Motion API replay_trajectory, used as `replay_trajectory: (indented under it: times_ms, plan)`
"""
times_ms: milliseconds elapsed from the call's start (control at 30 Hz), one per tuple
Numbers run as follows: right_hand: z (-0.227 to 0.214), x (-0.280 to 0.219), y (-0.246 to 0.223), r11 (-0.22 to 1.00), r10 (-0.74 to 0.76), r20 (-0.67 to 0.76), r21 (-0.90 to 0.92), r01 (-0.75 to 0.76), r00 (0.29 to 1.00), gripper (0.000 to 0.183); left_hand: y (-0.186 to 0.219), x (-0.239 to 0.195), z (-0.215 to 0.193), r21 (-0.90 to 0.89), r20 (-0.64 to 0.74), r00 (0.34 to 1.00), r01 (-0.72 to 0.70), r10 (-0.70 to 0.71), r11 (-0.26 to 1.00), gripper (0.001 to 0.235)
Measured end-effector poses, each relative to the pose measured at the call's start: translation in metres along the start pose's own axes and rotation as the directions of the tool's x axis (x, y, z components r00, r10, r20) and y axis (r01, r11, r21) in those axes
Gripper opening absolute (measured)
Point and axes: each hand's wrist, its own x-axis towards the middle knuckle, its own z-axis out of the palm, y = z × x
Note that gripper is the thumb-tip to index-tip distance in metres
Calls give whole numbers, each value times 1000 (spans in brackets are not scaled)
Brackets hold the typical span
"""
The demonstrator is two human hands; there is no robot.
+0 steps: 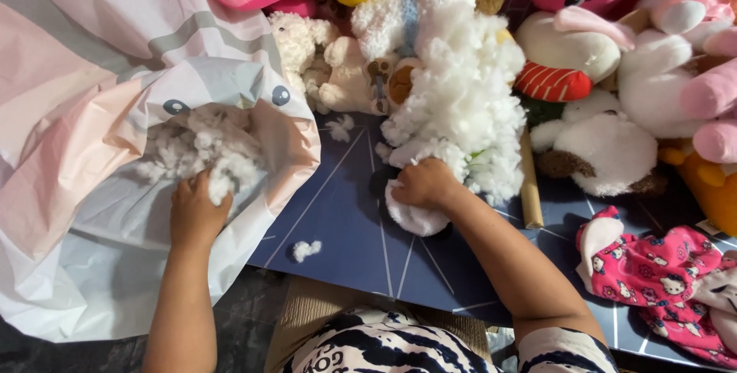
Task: Stuffing a small panda plush toy with white synthetic fiber fill from a large bag
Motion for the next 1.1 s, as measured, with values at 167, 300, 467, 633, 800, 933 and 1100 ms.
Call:
replay_trajectory:
  times_ms: [167, 300, 467, 633, 800, 933, 1100]
  plan:
    - [3, 1, 2, 1000, -3, -15, 22, 3, 1000, 56, -16, -12, 1, -126, -250, 968, -13, -20, 992, 59]
    - [-2, -2, -3, 999, -35, -27, -7, 35, 999, 53, 4, -27, -43, -387, -444, 895, -140, -52, 911, 54]
    - [4, 1, -1, 999, -33, -53, -4, 32, 998, 54, 76, -43, -75, -563, -515, 845, -459, 143, 687, 53]
    - [11, 5, 2, 999, -37, -65, -18, 36, 997, 54, 184, -47, -83, -642, -493, 794, -608, 356, 467, 50]
    - [18, 1, 6, 984, -134, -87, -130, 122, 987, 50, 261, -27, -71, -202, -387, 619, -780, 683, 593, 77]
    - [-11, -18, 11, 970, -225, -52, -107, 218, 973, 49, 296, -11, -44, 71, -419, 593, -733, 687, 676, 90]
    - [-59, -61, 28, 888, -367, -127, 248, 388, 921, 31, 316, -27, -42, -574, -607, 576, -795, 548, 199, 22]
